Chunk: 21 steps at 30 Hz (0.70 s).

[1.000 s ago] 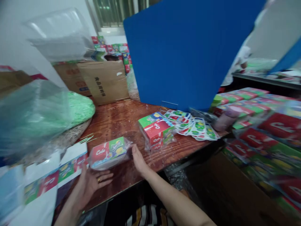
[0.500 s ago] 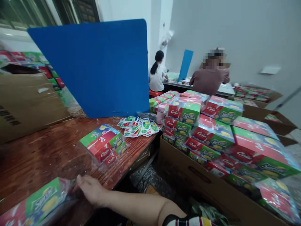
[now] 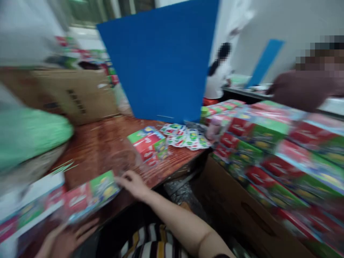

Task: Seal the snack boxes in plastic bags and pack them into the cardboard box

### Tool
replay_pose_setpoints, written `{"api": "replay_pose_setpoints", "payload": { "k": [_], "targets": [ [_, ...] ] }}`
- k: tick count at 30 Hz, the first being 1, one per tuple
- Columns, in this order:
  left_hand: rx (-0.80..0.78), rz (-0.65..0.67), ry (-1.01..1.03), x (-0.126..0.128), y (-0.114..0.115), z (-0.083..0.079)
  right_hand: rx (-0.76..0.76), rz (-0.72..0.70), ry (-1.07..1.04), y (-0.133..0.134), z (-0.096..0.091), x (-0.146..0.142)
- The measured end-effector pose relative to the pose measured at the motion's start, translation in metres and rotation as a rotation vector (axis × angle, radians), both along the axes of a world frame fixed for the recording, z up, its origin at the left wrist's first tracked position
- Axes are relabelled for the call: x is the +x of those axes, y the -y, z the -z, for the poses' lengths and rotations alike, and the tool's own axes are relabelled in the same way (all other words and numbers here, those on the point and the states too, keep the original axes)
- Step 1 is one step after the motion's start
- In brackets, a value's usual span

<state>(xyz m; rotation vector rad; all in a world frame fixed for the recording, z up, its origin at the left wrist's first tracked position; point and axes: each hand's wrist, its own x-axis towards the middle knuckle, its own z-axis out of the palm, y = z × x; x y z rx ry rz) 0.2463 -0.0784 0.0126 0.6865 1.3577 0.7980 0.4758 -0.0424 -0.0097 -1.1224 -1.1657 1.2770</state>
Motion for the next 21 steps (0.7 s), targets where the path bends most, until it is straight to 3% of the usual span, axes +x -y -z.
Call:
{"api": "replay_pose_setpoints", "payload": {
  "k": [2,5,8,11,15,17,19,21],
  "targets": [
    [0.028,-0.123,0.106,-0.004,0.011,0.0,0.033,-0.047,-0.034,0.007,-0.002,0.004],
    [0.151,-0.125,0.214,-0.005,0.031,0.008,0.027,-0.125,-0.042,0.009,0.006,0.013],
    [0.207,-0.15,0.198,0.001,0.044,0.025,0.064,-0.163,0.01,0.01,0.019,0.017],
    [0.228,-0.256,0.154,0.013,0.052,0.045,0.127,-0.154,0.16,0.022,0.03,0.011],
    [0.253,-0.295,-0.006,0.034,0.063,0.061,0.244,-0.075,0.358,0.038,0.036,-0.002],
    [0.333,-0.378,-0.121,0.038,0.07,0.066,0.29,-0.08,0.435,0.041,0.035,-0.006],
    [0.411,-0.482,-0.285,0.032,0.08,0.075,0.324,-0.101,0.479,0.041,0.032,-0.006],
    [0.371,-0.536,-0.509,0.015,0.094,0.091,0.323,-0.129,0.498,0.041,0.029,-0.004]
  ]
}}
